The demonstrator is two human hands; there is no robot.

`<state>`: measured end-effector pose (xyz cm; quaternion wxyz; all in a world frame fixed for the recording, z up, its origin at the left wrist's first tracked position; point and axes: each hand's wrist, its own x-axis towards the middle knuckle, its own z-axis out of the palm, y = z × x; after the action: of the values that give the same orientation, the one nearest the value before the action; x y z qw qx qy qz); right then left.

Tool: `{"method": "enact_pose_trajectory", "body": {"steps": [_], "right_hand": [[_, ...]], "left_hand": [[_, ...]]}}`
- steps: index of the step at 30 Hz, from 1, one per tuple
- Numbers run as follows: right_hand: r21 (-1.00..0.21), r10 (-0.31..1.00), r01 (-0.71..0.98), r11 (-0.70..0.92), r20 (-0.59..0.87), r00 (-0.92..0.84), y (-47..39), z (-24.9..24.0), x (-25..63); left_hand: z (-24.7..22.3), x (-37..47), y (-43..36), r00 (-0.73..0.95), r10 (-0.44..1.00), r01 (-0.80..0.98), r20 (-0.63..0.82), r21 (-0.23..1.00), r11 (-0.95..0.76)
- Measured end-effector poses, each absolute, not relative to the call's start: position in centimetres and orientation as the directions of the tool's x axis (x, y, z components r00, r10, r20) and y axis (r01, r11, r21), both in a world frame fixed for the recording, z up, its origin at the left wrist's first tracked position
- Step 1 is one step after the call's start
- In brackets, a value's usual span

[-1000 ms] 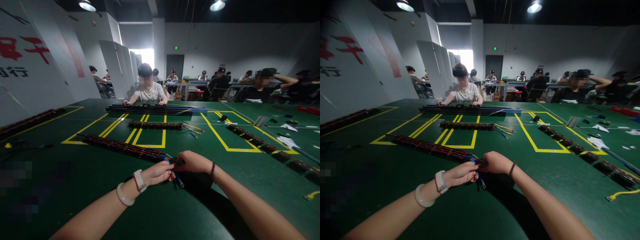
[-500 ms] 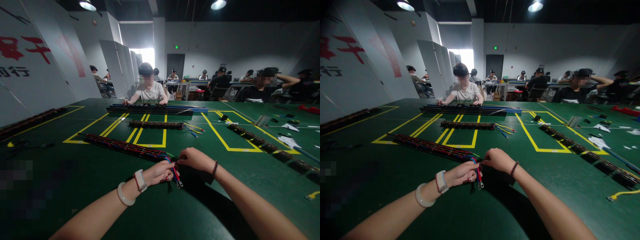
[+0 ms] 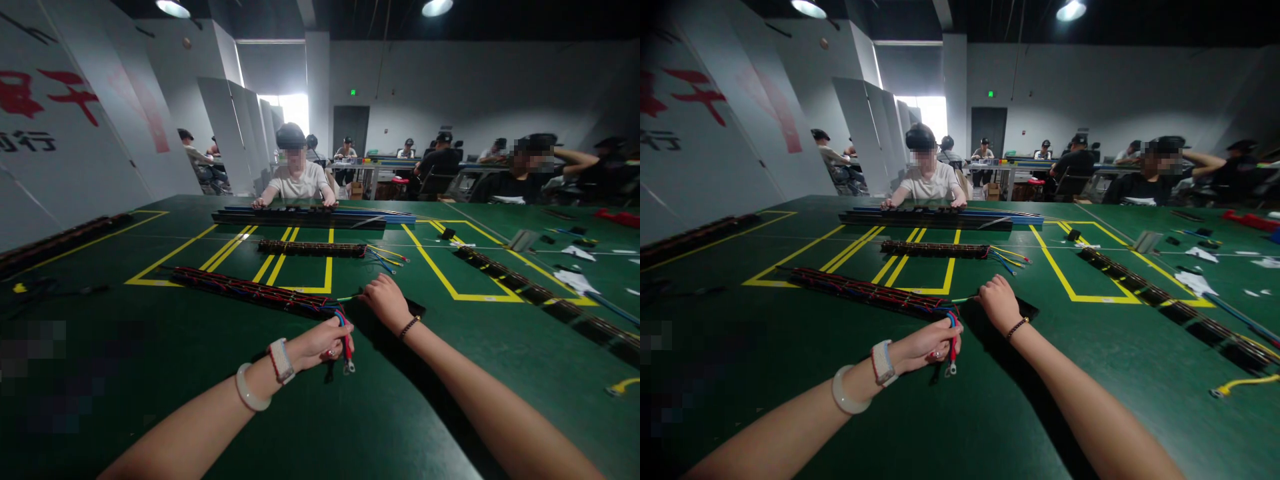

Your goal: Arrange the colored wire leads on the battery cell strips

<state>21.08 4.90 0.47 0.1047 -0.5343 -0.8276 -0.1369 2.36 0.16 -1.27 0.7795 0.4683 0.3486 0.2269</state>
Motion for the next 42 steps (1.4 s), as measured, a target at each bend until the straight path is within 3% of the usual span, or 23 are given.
{"method": "enact_pose_trajectory", "body": {"steps": [7,10,15,20,25,29,32,36,42], "right_hand": [[0.183,0.783,0.875,0.448,0.391,-0.483,4.8,-0.7,21.6],[0.212,0.658,0.772,0.599,0.418,-0.626,4.1,-1.1,22.0],[0.271,0.344,0.453,0.85,0.365,-0.865,3.2,-1.4,22.2],[0.284,0.248,0.344,0.895,0.324,-0.913,2.9,-1.4,22.3],[0.203,0.282,0.368,0.907,0.355,-0.891,2.8,-1.2,22.0],[0.002,0.527,0.597,0.803,0.467,-0.711,2.8,-0.8,20.3],[-0.125,0.708,0.747,0.653,0.453,-0.543,3.0,0.4,18.3],[-0.067,0.813,0.853,0.517,0.352,-0.465,3.5,2.4,14.7],[0.122,0.8,0.835,0.537,0.242,-0.549,3.9,3.0,9.7]], "left_hand": [[-2.2,2.2,0.8,0.673,0.672,-0.083,-0.31,0.871,0.484],[-2.3,2.1,0.9,0.675,0.667,-0.091,-0.315,0.862,0.499],[-2.5,2.2,0.9,0.648,0.692,-0.141,-0.319,0.842,0.521],[-3.2,2.2,1.1,0.682,0.673,-0.199,-0.287,0.813,0.548],[-3.2,2.2,1.1,0.691,0.669,-0.207,-0.272,0.813,0.544],[-2.7,2.4,0.7,0.663,0.693,-0.177,-0.285,0.839,0.515],[-2.6,2.5,0.6,0.654,0.697,-0.156,-0.294,0.849,0.505],[-2.9,2.5,0.7,0.646,0.7,-0.157,-0.304,0.844,0.512],[-3.4,2.3,0.9,0.632,0.693,-0.162,-0.348,0.814,0.557]]}}
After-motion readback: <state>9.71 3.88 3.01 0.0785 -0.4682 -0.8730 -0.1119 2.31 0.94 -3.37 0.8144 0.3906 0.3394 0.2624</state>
